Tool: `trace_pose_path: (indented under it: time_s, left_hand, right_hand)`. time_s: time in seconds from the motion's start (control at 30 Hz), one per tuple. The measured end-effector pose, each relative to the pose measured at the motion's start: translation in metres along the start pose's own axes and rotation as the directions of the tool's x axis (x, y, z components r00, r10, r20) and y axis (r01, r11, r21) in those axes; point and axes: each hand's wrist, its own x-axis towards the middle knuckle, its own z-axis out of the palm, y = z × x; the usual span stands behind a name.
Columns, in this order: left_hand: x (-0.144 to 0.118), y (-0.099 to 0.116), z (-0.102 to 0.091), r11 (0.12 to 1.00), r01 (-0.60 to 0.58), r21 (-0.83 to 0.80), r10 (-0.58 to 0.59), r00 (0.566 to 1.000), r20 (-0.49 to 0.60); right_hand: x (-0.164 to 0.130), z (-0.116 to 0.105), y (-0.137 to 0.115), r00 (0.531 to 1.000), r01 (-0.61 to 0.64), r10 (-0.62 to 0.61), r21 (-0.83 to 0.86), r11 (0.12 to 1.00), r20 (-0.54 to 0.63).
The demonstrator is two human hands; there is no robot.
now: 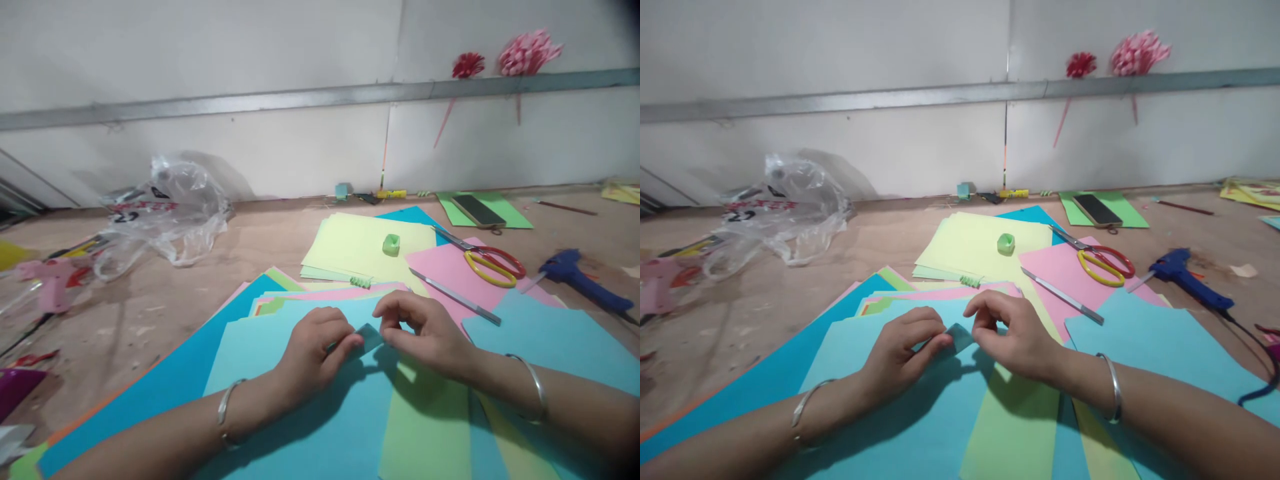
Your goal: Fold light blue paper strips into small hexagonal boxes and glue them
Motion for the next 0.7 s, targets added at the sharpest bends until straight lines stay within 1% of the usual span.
trace_pose_path:
  time_s: [0.1, 0.23, 0.33, 0.4, 0.47, 0.5, 0.53, 0.57, 0.6, 0.63, 0.67, 0.7]
  left_hand:
    - [-0.001, -0.001, 0.002, 1.0, 0.0, 0.029, -0.001, 0.999, 0.032]
    - [-0.003, -0.002, 0.004, 0.999, -0.037, 0.025, 0.034, 0.993, 0.11]
    - [-0.004, -0.004, 0.004, 0.999, -0.034, 0.024, 0.03, 0.985, 0.169]
    - [-0.004, -0.005, 0.004, 0.999, -0.011, 0.052, 0.002, 0.985, 0.174]
    - [-0.004, -0.006, 0.005, 0.997, 0.0, 0.081, -0.014, 0.986, 0.164]
    - [-0.004, -0.006, 0.005, 0.996, -0.005, 0.094, -0.01, 0.987, 0.161]
    - [-0.005, -0.006, 0.006, 0.994, -0.019, 0.106, 0.002, 0.987, 0.163]
    - [-0.005, -0.006, 0.006, 0.992, -0.041, 0.118, 0.021, 0.986, 0.166]
    - [-0.005, -0.006, 0.007, 0.99, -0.062, 0.128, 0.04, 0.985, 0.166]
    - [-0.005, -0.007, 0.007, 0.988, -0.079, 0.136, 0.056, 0.986, 0.16]
    - [-0.005, -0.009, 0.007, 0.986, -0.087, 0.143, 0.064, 0.986, 0.154]
    - [-0.004, -0.011, 0.006, 0.985, -0.088, 0.149, 0.067, 0.987, 0.143]
  right_hand:
    - [0.0, -0.001, 0.0, 0.998, 0.042, -0.039, -0.092, 0.995, 0.042]
    - [-0.003, 0.002, 0.001, 0.984, 0.161, -0.138, -0.224, 0.961, 0.113]
    - [-0.004, 0.002, 0.003, 0.976, 0.213, -0.188, -0.28, 0.936, 0.114]
    - [-0.004, 0.002, 0.005, 0.973, 0.227, -0.202, -0.323, 0.919, 0.107]
    - [-0.004, 0.003, 0.007, 0.954, 0.299, -0.261, -0.419, 0.858, 0.146]
    - [-0.004, 0.005, 0.008, 0.934, 0.356, -0.312, -0.489, 0.797, 0.172]
    - [-0.004, 0.006, 0.009, 0.908, 0.414, -0.366, -0.56, 0.718, 0.202]
    - [-0.005, 0.008, 0.01, 0.881, 0.46, -0.412, -0.619, 0.637, 0.23]
    - [-0.006, 0.008, 0.01, 0.862, 0.486, -0.441, -0.658, 0.575, 0.251]
    - [-0.006, 0.008, 0.011, 0.853, 0.495, -0.453, -0.675, 0.547, 0.258]
    - [-0.006, 0.007, 0.011, 0.856, 0.492, -0.449, -0.673, 0.552, 0.257]
    - [-0.006, 0.004, 0.012, 0.866, 0.479, -0.432, -0.661, 0.578, 0.249]
